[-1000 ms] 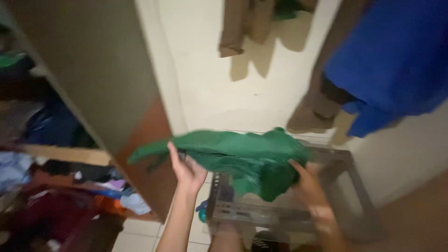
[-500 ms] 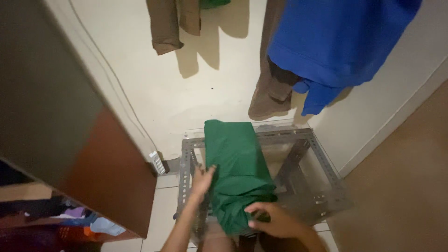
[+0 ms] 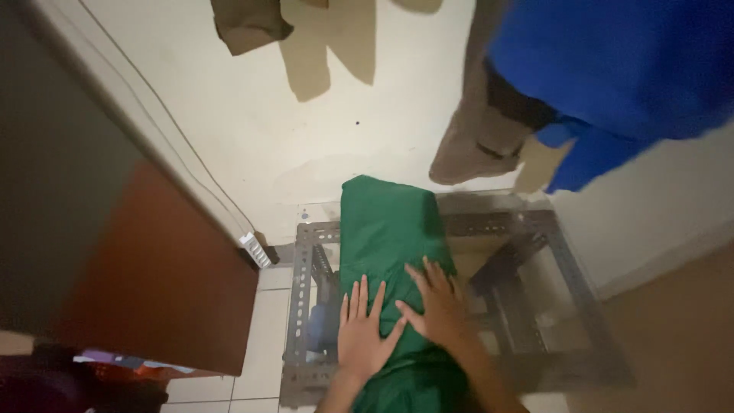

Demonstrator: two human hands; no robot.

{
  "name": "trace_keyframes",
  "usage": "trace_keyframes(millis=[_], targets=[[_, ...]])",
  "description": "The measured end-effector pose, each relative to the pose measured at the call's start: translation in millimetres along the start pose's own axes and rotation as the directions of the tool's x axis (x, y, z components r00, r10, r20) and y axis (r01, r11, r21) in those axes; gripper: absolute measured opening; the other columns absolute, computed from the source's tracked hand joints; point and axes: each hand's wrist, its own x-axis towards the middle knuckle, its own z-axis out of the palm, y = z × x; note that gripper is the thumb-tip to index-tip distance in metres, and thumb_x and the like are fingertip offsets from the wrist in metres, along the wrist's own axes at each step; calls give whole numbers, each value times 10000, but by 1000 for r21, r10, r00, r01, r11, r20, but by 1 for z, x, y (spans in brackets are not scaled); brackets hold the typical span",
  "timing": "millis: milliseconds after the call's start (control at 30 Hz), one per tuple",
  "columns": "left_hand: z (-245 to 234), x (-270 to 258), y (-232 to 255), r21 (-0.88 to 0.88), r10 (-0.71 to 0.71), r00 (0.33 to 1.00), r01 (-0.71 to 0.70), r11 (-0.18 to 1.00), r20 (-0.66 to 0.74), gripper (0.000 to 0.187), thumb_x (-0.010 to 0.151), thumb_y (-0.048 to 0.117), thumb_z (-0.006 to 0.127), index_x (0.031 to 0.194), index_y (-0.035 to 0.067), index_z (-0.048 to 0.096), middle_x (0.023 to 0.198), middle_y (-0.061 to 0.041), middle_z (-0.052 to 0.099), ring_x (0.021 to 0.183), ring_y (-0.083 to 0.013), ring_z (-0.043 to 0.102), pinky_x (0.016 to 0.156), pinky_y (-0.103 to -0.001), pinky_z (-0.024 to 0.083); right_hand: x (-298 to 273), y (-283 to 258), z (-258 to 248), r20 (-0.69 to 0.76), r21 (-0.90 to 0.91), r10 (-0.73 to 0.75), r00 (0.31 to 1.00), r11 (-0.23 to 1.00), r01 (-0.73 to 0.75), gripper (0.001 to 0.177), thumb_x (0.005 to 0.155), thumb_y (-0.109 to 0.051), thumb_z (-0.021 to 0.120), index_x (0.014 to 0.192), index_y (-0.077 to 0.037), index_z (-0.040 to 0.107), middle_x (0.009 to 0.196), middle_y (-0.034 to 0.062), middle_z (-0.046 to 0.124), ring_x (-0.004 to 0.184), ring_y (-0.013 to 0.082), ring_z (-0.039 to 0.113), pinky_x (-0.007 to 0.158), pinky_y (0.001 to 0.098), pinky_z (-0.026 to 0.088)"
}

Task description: The person wipes a glass table with a blue cloth and a spray bottle, then places a green cloth on the table and smooths it out.

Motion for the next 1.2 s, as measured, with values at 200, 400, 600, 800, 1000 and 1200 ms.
trace_keyframes(millis=[200,400,600,800,1000,1200], targets=[[-18,15,-5,-21,-3,999,4,1000,35,798,972,697,457,1622,255,319,1716,-92,73,1564,-318,76,1232,-540,118,4,-4,20,-47,-31,70,996,997,-71,724,962,-683,422,1601,-364,300,1719,42,112,1572,277,104,1225,549,129],[-17,-3,-8,-225,140,969,-185,957,-201,531,964,520,598,1299,121,699,1654,-164,296,1516,-386,273,1185,-633,196,-3,4,28,-236,31,-38,971,998,46,656,956,-580,567,1529,-279,458,1674,79,294,1536,312,264,1215,547,207],[-32,-76,-2,-226,427,902,-428,875,-56,510,900,539,748,1208,134,708,1554,-156,479,1436,-378,413,1121,-597,269,-6,15,24,-352,229,-133,927,948,223,366,912,-438,699,1195,-206,700,1522,148,535,1437,401,443,1153,605,329],[-36,-113,-21,-157,571,814,-581,798,-110,441,971,76,500,1379,119,663,1546,-128,525,1422,-296,481,1152,-496,271,-84,-2,-34,19,274,-290,957,922,274,515,818,-647,741,1149,-253,737,1294,-11,676,1167,221,659,975,430,445],[-45,-135,-16,-64,584,812,-584,809,-22,547,982,-16,548,1510,127,531,1630,-179,371,1491,-340,376,1200,-543,243,-144,32,2,-196,14,-503,842,857,515,413,897,-342,799,1269,-204,684,1574,153,424,1352,353,530,1006,573,468],[-53,-143,-11,-111,535,831,-552,826,-153,433,1036,134,571,1463,192,606,1556,-105,521,1424,-312,479,1113,-502,331,-158,24,10,-477,-120,-464,746,876,468,224,893,-51,702,1113,-92,706,1312,163,634,1162,328,641,979,471,534]])
